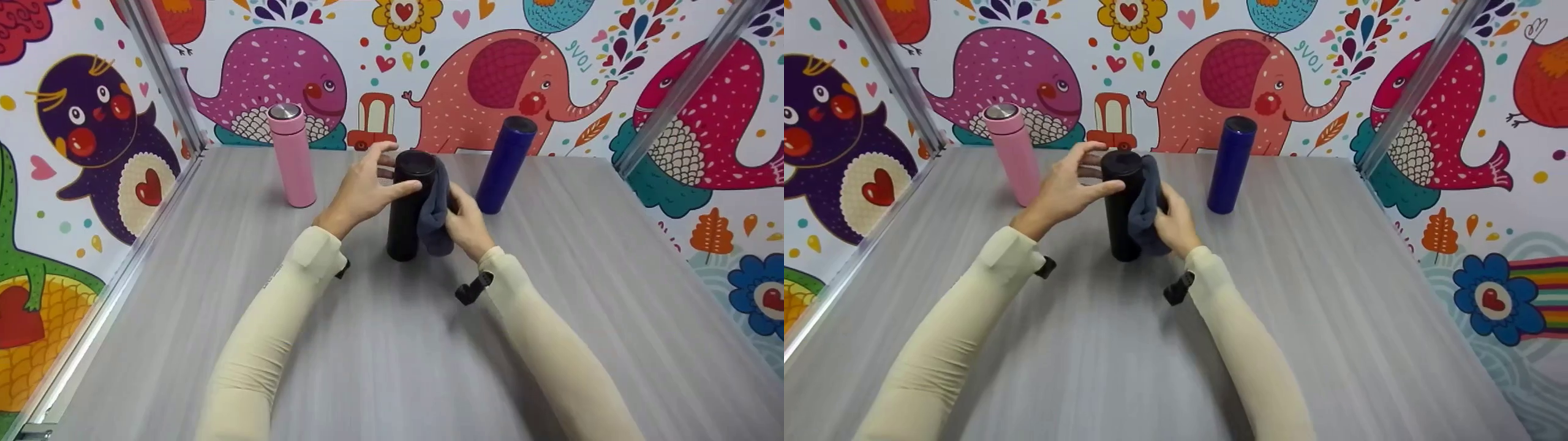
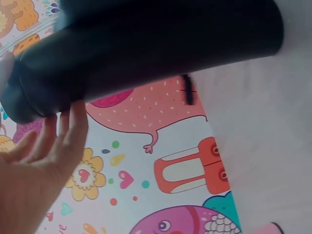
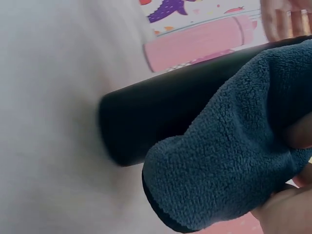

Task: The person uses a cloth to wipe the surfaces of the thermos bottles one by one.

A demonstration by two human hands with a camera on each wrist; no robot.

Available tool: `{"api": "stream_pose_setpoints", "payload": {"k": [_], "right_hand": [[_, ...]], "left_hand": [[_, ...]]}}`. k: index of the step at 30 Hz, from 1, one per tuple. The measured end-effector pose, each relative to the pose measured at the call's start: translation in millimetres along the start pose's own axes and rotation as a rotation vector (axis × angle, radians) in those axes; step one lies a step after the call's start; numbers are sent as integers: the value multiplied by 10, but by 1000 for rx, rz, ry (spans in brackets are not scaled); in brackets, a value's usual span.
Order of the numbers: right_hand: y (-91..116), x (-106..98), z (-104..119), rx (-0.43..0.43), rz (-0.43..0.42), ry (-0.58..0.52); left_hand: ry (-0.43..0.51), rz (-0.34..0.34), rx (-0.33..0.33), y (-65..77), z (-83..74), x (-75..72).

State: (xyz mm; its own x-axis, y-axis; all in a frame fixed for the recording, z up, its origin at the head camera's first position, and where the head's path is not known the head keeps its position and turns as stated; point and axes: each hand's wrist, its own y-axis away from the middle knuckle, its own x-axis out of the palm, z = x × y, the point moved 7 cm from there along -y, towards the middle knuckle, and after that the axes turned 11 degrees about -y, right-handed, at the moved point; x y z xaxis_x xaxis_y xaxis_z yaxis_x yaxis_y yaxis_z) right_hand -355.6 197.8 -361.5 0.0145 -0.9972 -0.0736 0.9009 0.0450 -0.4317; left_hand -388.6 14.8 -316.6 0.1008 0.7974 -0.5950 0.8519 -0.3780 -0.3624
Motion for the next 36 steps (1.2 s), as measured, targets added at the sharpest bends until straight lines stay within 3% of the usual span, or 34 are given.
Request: {"api": "stream_pose_setpoints", "payload": {"k": [3, 8, 14, 18, 25, 32, 36], "right_hand": [[-111, -77, -8, -23, 31, -3], [-225, -101, 169, -81, 52, -39], [-304, -95, 375, -108, 53, -18], [-303, -87, 395, -89, 65, -15], [-174, -31, 425, -48, 85, -56], [-53, 23, 207, -35, 93, -44], [33, 52, 14, 3, 101, -16]], "left_hand": [[37, 8, -9, 21, 13, 35], [32, 31, 1, 26, -16, 92], [-28, -44, 12, -34, -73, 118], [-45, -68, -2, -45, -43, 97], [-17, -7, -11, -49, -1, 64], [146, -10, 63, -7, 15, 29], [174, -2, 112, 12, -7, 46]]}}
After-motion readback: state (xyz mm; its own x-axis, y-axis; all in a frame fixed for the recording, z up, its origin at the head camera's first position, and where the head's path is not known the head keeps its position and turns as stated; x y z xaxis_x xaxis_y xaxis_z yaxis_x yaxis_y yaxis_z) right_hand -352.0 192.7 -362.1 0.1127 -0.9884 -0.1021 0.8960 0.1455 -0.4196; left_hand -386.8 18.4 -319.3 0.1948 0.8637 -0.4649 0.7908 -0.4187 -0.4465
